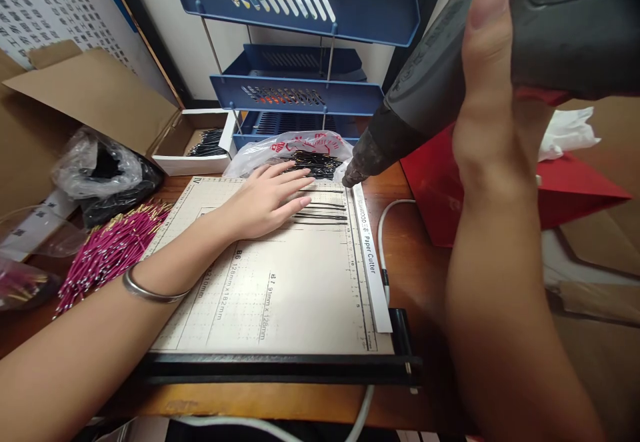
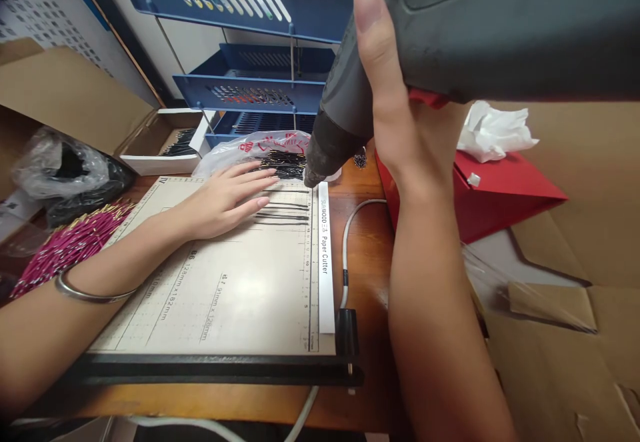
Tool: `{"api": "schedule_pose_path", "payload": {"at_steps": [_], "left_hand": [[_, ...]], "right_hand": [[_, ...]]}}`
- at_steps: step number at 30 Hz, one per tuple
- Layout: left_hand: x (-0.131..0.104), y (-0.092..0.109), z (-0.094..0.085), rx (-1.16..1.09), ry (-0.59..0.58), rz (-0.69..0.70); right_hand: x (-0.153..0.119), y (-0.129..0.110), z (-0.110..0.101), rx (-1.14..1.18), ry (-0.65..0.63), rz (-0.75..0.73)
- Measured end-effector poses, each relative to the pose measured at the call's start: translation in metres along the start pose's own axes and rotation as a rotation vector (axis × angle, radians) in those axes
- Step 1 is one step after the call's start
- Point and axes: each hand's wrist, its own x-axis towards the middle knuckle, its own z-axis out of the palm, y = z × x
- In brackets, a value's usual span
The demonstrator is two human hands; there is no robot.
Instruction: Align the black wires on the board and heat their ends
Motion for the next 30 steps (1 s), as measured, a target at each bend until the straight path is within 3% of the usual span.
{"api": "schedule_pose_path", "payload": {"at_steps": [5, 10, 16, 22, 27, 30], "left_hand": [[0.000, -0.002, 0.003, 0.032, -0.079, -0.008], [-0.004, -0.003, 0.002, 0.012, -0.062, 0.014], [-0.006, -0.001, 0.001, -0.034, -0.033, 0.037], [-0.006, -0.002, 0.002, -0.077, 0.040, 0.045], [-0.006, 0.001, -0.001, -0.041, -0.067, 0.003], [-0.006, 0.003, -0.002, -0.047, -0.113, -0.006]], "right_hand": [[0.003, 0.012, 0.002, 0.045, 0.031, -0.043], [0.008, 0.018, 0.002, 0.131, 0.053, -0.077], [0.005, 0.012, -0.003, 0.029, 0.015, -0.011], [0.009, 0.018, -0.003, 0.089, 0.004, -0.133], [0.003, 0.009, 0.003, 0.018, 0.030, -0.023], [0.001, 0.009, 0.005, 0.002, -0.001, -0.064]]}}
